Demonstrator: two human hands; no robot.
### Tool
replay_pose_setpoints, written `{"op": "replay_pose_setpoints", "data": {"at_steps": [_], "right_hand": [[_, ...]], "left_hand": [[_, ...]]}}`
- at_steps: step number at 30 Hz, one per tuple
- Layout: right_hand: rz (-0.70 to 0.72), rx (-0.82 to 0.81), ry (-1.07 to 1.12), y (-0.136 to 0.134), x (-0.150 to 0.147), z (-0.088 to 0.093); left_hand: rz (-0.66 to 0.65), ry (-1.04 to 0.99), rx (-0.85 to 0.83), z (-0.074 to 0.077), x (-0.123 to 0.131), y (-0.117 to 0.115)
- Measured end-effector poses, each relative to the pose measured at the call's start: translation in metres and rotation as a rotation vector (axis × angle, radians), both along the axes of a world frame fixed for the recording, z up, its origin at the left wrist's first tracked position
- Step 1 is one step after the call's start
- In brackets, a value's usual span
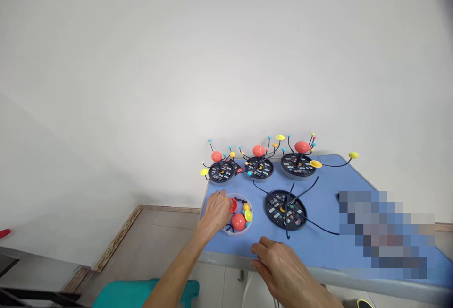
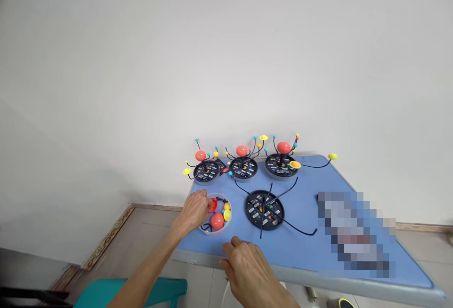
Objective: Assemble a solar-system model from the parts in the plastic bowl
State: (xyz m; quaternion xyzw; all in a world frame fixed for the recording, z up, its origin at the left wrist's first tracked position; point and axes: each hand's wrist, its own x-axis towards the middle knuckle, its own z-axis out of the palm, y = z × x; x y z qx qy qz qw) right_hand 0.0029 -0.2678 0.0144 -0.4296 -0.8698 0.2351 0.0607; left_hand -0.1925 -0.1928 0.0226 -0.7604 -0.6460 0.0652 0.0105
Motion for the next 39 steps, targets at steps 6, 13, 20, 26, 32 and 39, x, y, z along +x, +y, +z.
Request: {"op": "replay_pose_setpoints", "data": {"at_steps": [6, 13, 20, 26, 32, 39], "right_hand": [[0.001, -0.017, -0.015, 0.001, 0.004, 0.000], [-0.007, 0.016, 0.028, 0.003, 0.006, -0.009], [-0.048, 0.085, 0.062, 0.008, -0.010, -0.003], [-0.170, 0.105, 0.123, 0.021, -0.020, 0.002], [-0.366, 0.011, 0.540, 0.039, -0.036, -0.011], [-0.485, -0.127, 0.930, 0.042, -0.052, -0.010]], "left_hand": [[0.018, -0.010, 0.041, 0.007, -0.001, 0.008], [-0.171, -0.039, -0.071, -0.002, 0.001, 0.005], [-0.270, 0.013, -0.068, -0.006, -0.002, 0.007], [-0.336, -0.072, -0.003, 0.004, -0.018, 0.012], [-0.277, -0.505, 0.086, 0.017, -0.030, -0.008], [-0.328, -0.698, 0.100, 0.019, -0.023, -0.027]]}}
